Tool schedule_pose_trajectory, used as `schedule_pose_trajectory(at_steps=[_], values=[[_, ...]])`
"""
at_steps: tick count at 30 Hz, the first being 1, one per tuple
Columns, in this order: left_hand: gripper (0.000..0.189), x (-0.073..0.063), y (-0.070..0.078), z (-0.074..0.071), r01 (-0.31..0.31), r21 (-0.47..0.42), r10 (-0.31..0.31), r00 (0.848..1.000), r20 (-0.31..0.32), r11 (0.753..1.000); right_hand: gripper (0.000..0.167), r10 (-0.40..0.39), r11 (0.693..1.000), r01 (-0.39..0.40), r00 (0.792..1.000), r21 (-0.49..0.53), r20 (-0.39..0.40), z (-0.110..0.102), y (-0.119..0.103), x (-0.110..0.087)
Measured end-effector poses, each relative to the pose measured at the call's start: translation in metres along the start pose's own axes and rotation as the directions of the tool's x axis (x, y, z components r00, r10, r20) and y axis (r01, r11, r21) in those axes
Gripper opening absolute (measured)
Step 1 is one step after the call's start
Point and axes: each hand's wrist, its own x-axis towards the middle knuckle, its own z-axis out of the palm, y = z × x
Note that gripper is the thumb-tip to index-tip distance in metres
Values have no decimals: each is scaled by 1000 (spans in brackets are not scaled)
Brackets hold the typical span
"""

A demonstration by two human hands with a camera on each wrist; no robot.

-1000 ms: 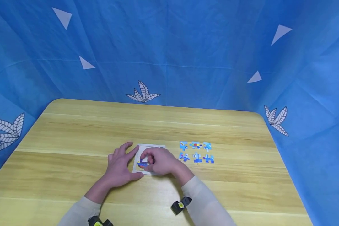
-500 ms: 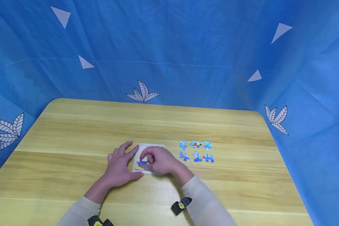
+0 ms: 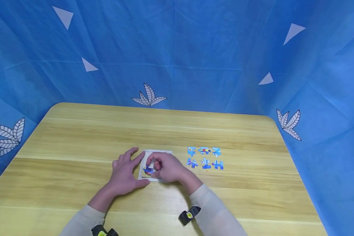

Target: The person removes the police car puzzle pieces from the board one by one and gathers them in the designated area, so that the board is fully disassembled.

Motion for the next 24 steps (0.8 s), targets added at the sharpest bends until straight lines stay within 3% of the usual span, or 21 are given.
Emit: schedule_pose_trajectory(at_steps=[24], values=[[102,-1,1,-1,-4,-2,4,1000,2,1000,33,38,999,-37,996,14,-77,3,2,-2]])
